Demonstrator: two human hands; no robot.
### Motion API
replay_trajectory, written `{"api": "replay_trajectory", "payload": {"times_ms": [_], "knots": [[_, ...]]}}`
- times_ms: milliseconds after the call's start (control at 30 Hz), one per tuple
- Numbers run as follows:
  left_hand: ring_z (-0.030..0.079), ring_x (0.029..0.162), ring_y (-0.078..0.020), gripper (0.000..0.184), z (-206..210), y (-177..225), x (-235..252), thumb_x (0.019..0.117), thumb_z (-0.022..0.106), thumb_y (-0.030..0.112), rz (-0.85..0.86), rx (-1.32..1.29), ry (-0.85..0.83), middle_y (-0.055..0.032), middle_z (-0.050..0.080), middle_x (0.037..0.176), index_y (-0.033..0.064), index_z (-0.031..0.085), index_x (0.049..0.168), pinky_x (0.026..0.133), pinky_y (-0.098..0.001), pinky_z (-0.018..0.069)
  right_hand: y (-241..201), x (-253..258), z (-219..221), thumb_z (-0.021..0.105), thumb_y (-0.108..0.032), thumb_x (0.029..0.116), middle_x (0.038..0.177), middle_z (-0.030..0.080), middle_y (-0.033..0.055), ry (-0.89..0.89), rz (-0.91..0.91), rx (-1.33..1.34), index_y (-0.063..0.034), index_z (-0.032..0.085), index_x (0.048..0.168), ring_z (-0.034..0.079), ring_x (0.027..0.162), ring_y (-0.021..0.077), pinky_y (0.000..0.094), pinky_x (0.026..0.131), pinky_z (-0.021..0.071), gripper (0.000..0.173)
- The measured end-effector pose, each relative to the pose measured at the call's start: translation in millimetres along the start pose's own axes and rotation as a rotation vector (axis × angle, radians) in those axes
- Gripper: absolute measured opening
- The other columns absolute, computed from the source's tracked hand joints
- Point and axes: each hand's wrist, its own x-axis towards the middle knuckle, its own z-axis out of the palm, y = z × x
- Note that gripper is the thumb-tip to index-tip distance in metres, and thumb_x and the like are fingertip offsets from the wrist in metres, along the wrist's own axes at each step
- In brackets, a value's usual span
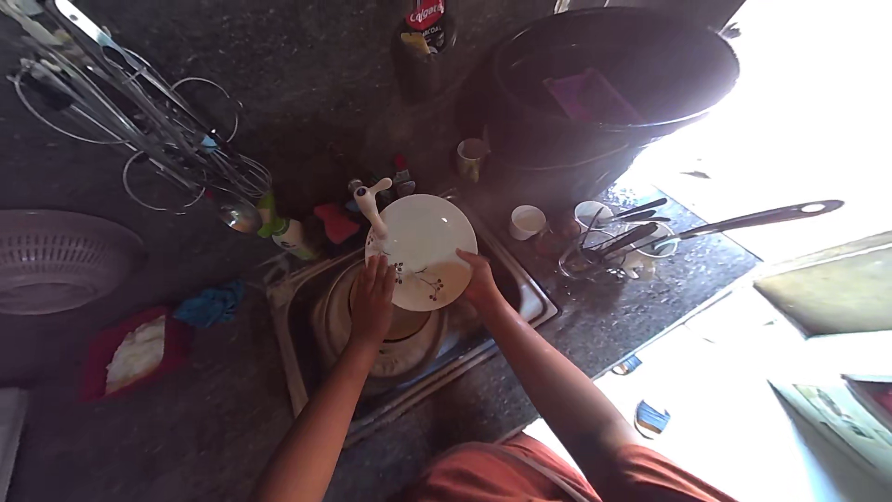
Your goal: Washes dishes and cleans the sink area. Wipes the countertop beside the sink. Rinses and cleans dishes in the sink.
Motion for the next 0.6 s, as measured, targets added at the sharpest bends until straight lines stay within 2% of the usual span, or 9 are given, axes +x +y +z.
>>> {"api": "replay_trajectory", "payload": {"times_ms": [33,100,133,200,300,467,500,600], "knots": [[0.045,0.143,-0.0458,0.048,0,-2,0,0.0852,0.063,-0.015,-0.004,-0.002,-0.023,-0.0244,0.054,0.149,-0.0041,0.066,0.132,0.117,-0.0599,0.0351,0,0,1,0.041,-0.011,0.1058,0.093,0.069,0.0118,0.005,0.007,-0.003,-0.0036,0.055,0.120,0.070,0.083,0.0193,0.0375,0.074,0.0603,0.021],[0.042,0.143,-0.0497,0.028,-4,-1,1,0.0883,0.061,-0.013,-0.011,-0.041,-0.070,-0.0273,0.052,0.149,-0.0058,0.073,0.112,0.117,-0.0626,0.0332,1,2,1,0.041,-0.011,0.1057,0.093,0.069,0.0125,0.007,0.025,-0.011,-0.0025,0.055,0.120,0.070,0.083,0.0197,0.0376,0.074,0.0603,0.022],[0.038,0.145,-0.0510,0.023,-8,1,2,0.0897,0.060,-0.013,-0.029,-0.059,-0.116,-0.0283,0.049,0.151,-0.0064,0.073,0.107,0.118,-0.0632,0.0307,1,2,1,0.041,-0.011,0.1059,0.094,0.069,0.0131,0.005,0.035,-0.017,-0.0017,0.055,0.120,0.070,0.083,0.0202,0.0378,0.074,0.0602,0.023],[0.033,0.148,-0.0510,0.025,-12,2,3,0.0913,0.058,-0.013,-0.076,-0.095,-0.168,-0.0283,0.045,0.154,-0.0080,0.071,0.113,0.121,-0.0620,0.0272,0,1,2,0.039,-0.011,0.1057,0.095,0.069,0.0131,-0.002,0.053,-0.025,-0.0017,0.054,0.122,0.070,0.084,0.0203,0.0380,0.075,0.0602,0.024],[0.039,0.146,-0.0484,0.038,-1,-6,-1,0.0887,0.061,-0.014,-0.074,-0.092,-0.067,-0.0254,0.051,0.151,-0.0056,0.068,0.126,0.118,-0.0592,0.0344,2,1,2,0.039,-0.012,0.1055,0.095,0.069,0.0134,-0.033,0.065,-0.003,-0.0024,0.054,0.121,0.070,0.085,0.0210,0.0390,0.076,0.0602,0.023],[0.037,0.146,-0.0494,0.030,-2,-11,-4,0.0859,0.065,-0.015,-0.077,-0.100,-0.087,-0.0255,0.049,0.152,-0.0086,0.069,0.115,0.117,-0.0591,0.0357,2,2,7,0.040,-0.011,0.1058,0.095,0.069,0.0137,-0.027,0.079,-0.006,-0.0015,0.054,0.119,0.070,0.084,0.0209,0.0381,0.075,0.0599,0.022],[0.038,0.145,-0.0501,0.032,0,-13,-4,0.0846,0.067,-0.015,-0.059,-0.095,-0.056,-0.0258,0.050,0.151,-0.0078,0.070,0.116,0.116,-0.0598,0.0364,2,3,7,0.040,-0.010,0.1054,0.095,0.069,0.0139,-0.025,0.078,-0.006,-0.0015,0.054,0.120,0.070,0.084,0.0211,0.0384,0.075,0.0598,0.022],[0.045,0.141,-0.0505,0.051,7,-16,-5,0.0809,0.069,-0.014,0.005,-0.019,0.027,-0.0248,0.055,0.147,-0.0012,0.068,0.130,0.115,-0.0619,0.0370,1,2,7,0.040,-0.008,0.1040,0.093,0.068,0.0128,-0.010,0.072,-0.004,-0.0025,0.053,0.119,0.070,0.083,0.0200,0.0374,0.074,0.0600,0.020]]}}
